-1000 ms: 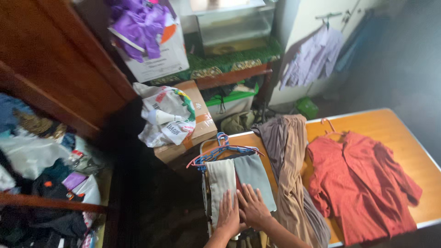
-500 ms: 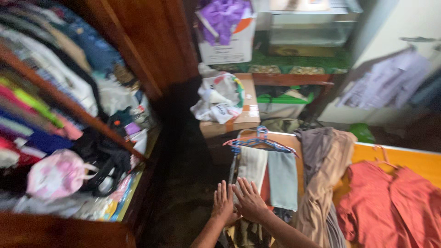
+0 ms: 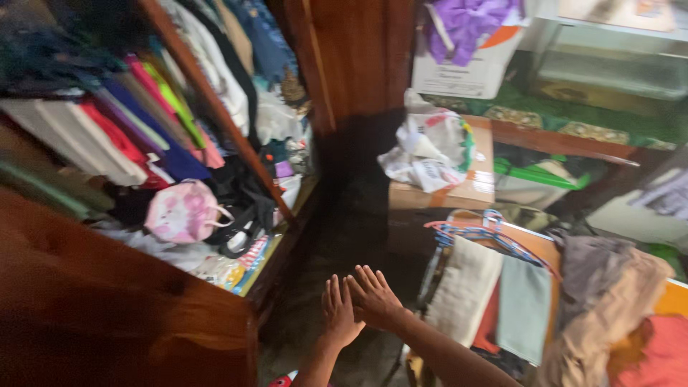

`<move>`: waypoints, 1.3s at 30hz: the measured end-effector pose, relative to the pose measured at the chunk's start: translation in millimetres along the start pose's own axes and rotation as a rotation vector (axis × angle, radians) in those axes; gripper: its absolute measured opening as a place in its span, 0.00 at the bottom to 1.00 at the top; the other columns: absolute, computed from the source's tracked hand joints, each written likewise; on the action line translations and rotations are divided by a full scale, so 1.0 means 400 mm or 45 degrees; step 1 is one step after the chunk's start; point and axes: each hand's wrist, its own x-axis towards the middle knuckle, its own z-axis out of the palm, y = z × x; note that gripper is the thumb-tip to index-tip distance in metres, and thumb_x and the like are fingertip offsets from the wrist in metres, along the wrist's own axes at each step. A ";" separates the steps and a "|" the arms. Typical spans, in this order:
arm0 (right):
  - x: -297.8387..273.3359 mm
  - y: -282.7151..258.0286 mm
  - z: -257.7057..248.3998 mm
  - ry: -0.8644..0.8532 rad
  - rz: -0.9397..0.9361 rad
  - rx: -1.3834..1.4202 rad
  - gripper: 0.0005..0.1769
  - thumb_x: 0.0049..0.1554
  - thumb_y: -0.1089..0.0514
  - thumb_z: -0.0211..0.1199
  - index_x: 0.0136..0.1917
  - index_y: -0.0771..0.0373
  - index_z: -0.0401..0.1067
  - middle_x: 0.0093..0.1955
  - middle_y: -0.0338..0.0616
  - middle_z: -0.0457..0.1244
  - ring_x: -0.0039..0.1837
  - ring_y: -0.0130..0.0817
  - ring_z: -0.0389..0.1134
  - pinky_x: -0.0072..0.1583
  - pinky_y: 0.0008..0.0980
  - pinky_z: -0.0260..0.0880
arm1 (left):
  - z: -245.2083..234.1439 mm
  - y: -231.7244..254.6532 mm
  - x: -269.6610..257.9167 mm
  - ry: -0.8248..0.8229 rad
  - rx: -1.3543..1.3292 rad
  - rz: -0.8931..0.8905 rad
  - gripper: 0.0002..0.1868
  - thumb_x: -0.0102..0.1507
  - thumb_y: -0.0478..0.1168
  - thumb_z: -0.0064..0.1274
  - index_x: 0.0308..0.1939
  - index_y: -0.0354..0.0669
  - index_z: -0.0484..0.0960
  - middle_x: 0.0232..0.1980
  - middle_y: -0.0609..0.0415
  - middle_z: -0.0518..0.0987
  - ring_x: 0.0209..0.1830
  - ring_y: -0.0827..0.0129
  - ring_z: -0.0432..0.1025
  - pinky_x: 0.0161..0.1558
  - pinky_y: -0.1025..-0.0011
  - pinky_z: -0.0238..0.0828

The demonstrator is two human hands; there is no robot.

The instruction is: The person removes several garments from a wardrobe, places them on a table, and folds them by hand. Items include a red top, a brown top, a green top, a beige top, a black top, a white top, an olive top, and a red skirt. The folded clothes are stacked on the table.

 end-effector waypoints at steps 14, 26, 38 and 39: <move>0.542 -0.322 -0.030 -0.128 -0.227 -0.072 0.46 0.56 0.46 0.64 0.80 0.61 0.49 0.82 0.56 0.41 0.83 0.64 0.33 0.76 0.65 0.39 | -0.271 -0.501 0.024 0.466 0.045 -0.073 0.59 0.58 0.51 0.67 0.77 0.31 0.41 0.80 0.30 0.36 0.82 0.37 0.32 0.77 0.43 0.33; 0.824 -0.531 -0.037 0.224 -0.506 0.016 0.35 0.57 0.49 0.63 0.74 0.61 0.59 0.80 0.58 0.46 0.82 0.62 0.40 0.75 0.63 0.44 | -0.422 -0.714 -0.004 0.792 -0.079 -0.191 0.57 0.56 0.46 0.68 0.74 0.26 0.43 0.77 0.22 0.41 0.78 0.27 0.40 0.74 0.41 0.40; 1.147 -0.540 -0.095 0.442 -0.659 0.478 0.24 0.55 0.55 0.61 0.64 0.63 0.71 0.68 0.51 0.64 0.69 0.52 0.62 0.67 0.50 0.61 | -0.551 -0.841 0.177 0.993 -0.368 -0.262 0.57 0.58 0.37 0.64 0.74 0.18 0.36 0.78 0.18 0.40 0.78 0.29 0.43 0.73 0.52 0.52; 1.184 -0.544 -0.105 0.395 -0.674 0.477 0.22 0.55 0.56 0.61 0.62 0.63 0.72 0.67 0.49 0.66 0.66 0.52 0.65 0.65 0.49 0.64 | -0.553 -0.860 0.196 1.051 -0.338 -0.223 0.58 0.58 0.37 0.64 0.74 0.17 0.35 0.77 0.20 0.42 0.79 0.26 0.40 0.74 0.50 0.48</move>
